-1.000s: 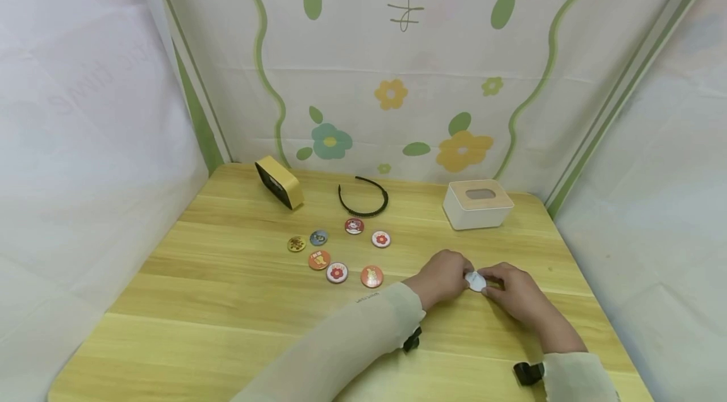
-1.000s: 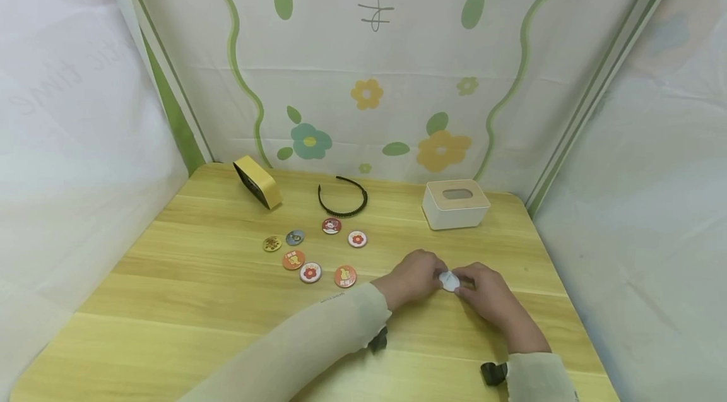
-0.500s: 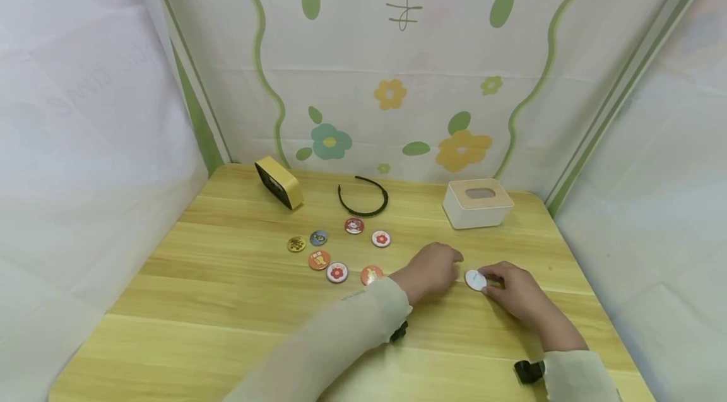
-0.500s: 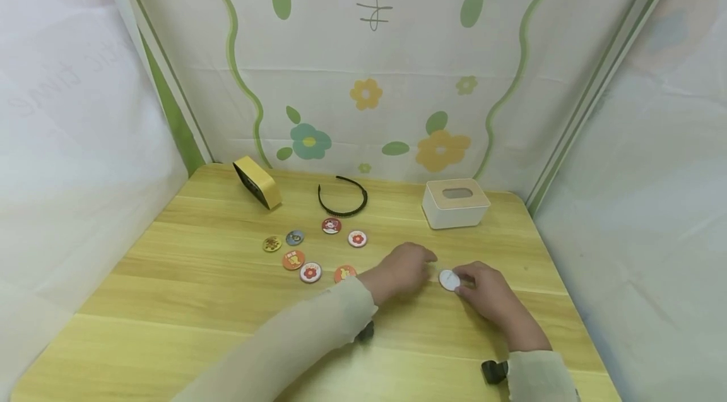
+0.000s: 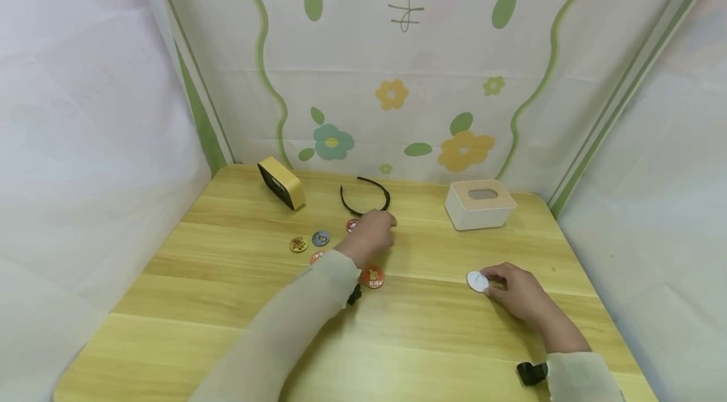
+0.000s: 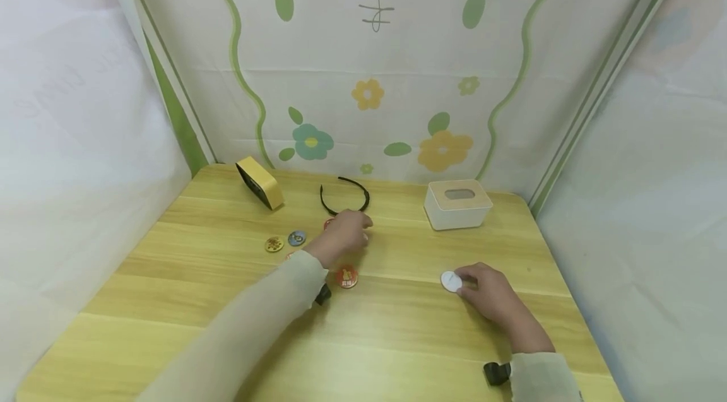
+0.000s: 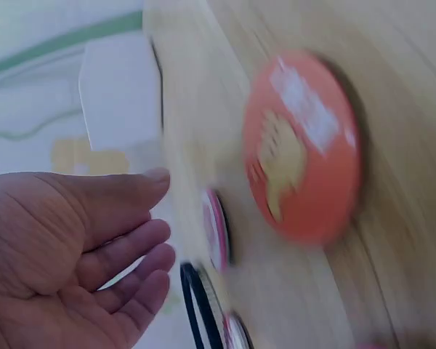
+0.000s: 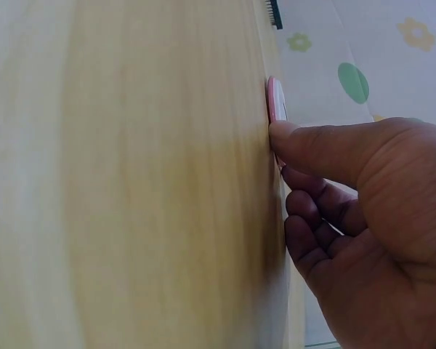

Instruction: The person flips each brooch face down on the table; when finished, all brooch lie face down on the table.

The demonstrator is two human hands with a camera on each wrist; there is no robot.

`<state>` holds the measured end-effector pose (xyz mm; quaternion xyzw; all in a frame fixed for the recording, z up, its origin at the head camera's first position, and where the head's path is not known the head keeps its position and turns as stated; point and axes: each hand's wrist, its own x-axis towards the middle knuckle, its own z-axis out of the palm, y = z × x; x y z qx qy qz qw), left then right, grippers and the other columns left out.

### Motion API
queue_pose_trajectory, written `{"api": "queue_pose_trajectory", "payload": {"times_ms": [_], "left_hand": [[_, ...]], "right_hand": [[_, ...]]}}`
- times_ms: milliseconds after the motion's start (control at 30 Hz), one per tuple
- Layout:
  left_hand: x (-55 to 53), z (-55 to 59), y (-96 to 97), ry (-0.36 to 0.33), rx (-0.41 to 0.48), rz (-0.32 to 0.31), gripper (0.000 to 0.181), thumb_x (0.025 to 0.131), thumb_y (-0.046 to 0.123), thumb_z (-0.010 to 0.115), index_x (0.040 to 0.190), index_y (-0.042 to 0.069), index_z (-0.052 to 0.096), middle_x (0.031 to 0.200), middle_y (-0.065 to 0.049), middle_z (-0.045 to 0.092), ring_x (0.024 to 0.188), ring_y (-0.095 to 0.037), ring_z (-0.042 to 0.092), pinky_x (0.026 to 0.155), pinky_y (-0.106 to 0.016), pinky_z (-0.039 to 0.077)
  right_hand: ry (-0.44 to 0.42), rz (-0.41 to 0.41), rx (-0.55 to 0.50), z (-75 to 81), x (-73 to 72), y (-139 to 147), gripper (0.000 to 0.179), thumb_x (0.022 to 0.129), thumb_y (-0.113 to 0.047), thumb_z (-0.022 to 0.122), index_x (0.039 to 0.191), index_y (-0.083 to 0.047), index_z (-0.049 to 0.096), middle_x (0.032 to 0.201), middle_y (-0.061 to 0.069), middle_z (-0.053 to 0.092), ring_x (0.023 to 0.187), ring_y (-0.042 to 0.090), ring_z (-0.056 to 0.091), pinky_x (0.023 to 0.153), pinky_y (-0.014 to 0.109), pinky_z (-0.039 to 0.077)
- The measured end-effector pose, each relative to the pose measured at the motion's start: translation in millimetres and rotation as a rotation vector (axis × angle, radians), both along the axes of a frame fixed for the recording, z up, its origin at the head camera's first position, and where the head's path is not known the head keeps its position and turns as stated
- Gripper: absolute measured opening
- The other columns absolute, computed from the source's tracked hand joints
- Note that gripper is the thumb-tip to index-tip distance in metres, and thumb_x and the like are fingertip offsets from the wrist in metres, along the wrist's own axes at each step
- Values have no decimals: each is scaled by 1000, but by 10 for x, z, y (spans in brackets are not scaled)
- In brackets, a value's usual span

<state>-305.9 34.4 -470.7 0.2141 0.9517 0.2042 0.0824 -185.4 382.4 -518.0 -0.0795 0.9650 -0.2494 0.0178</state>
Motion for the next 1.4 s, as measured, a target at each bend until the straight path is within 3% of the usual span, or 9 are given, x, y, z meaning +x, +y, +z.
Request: {"api": "queue_pose_trajectory", "payload": {"times_ms": [100, 233, 333, 567, 667, 800, 933, 1167, 1400], "left_hand": [[35, 5, -122, -28, -13, 25, 36, 102, 7, 72, 138, 6, 73, 139, -9, 74, 127, -25, 70, 104, -37, 59], [102, 18, -212, -72, -45, 26, 14, 101, 1, 72, 113, 6, 76, 108, -6, 77, 93, -19, 70, 79, -32, 60], [126, 1, -238, -80, -84, 17, 13, 99, -4, 69, 97, 9, 71, 91, -1, 71, 78, -16, 63, 69, -30, 56], [82, -72, -235, -90, -54, 39, 11, 101, 2, 69, 93, 9, 71, 88, -1, 70, 78, -17, 62, 73, -31, 57], [26, -111, -223, -92, -4, 48, 4, 98, 5, 76, 100, 8, 76, 96, -2, 75, 86, -16, 65, 82, -33, 59], [-9, -167, -210, -122, 87, 46, 20, 95, 8, 82, 114, 7, 77, 109, -2, 76, 97, -16, 66, 92, -35, 58], [16, -198, -181, -169, 156, 24, 23, 96, 11, 83, 118, 8, 75, 111, -3, 74, 99, -18, 67, 91, -36, 59], [26, -271, 10, -81, 86, -64, 26, 91, 19, 90, 113, 13, 78, 103, 3, 73, 94, -12, 62, 90, -30, 55], [77, -361, 231, -83, 102, -124, 26, 88, 19, 92, 111, 15, 79, 99, 5, 74, 91, -10, 63, 90, -27, 55]], "right_hand": [[4, 2, -3, -1, 3, 5, 35, 98, -14, 83, 131, -7, 76, 127, 13, 75, 121, 38, 71, 103, 60, 57], [8, 2, -2, 11, 7, -2, 35, 98, -13, 82, 131, -6, 76, 127, 13, 74, 121, 38, 72, 102, 59, 58], [2, 4, -2, 19, 12, -15, 35, 98, -13, 82, 131, -6, 76, 127, 13, 74, 121, 38, 71, 102, 59, 58], [2, 3, 3, 30, 26, -37, 36, 97, -13, 83, 132, -6, 76, 128, 14, 74, 121, 38, 72, 103, 59, 57], [1, 3, 6, 29, 25, -37, 36, 98, -13, 82, 132, -5, 76, 128, 14, 74, 121, 38, 72, 103, 59, 57], [-5, 0, 2, 31, 23, -35, 36, 98, -13, 82, 132, -5, 76, 128, 14, 74, 122, 38, 71, 103, 59, 57], [-7, -1, -4, 34, 22, -32, 35, 98, -14, 83, 131, -5, 76, 128, 14, 74, 122, 38, 71, 103, 60, 57], [-3, -13, 0, 35, 25, -42, 35, 97, -13, 83, 131, -6, 76, 128, 14, 74, 123, 39, 71, 104, 60, 56], [1, -10, -5, 33, 25, -34, 35, 97, -13, 83, 130, -5, 76, 127, 14, 74, 122, 39, 71, 103, 59, 57]]}}
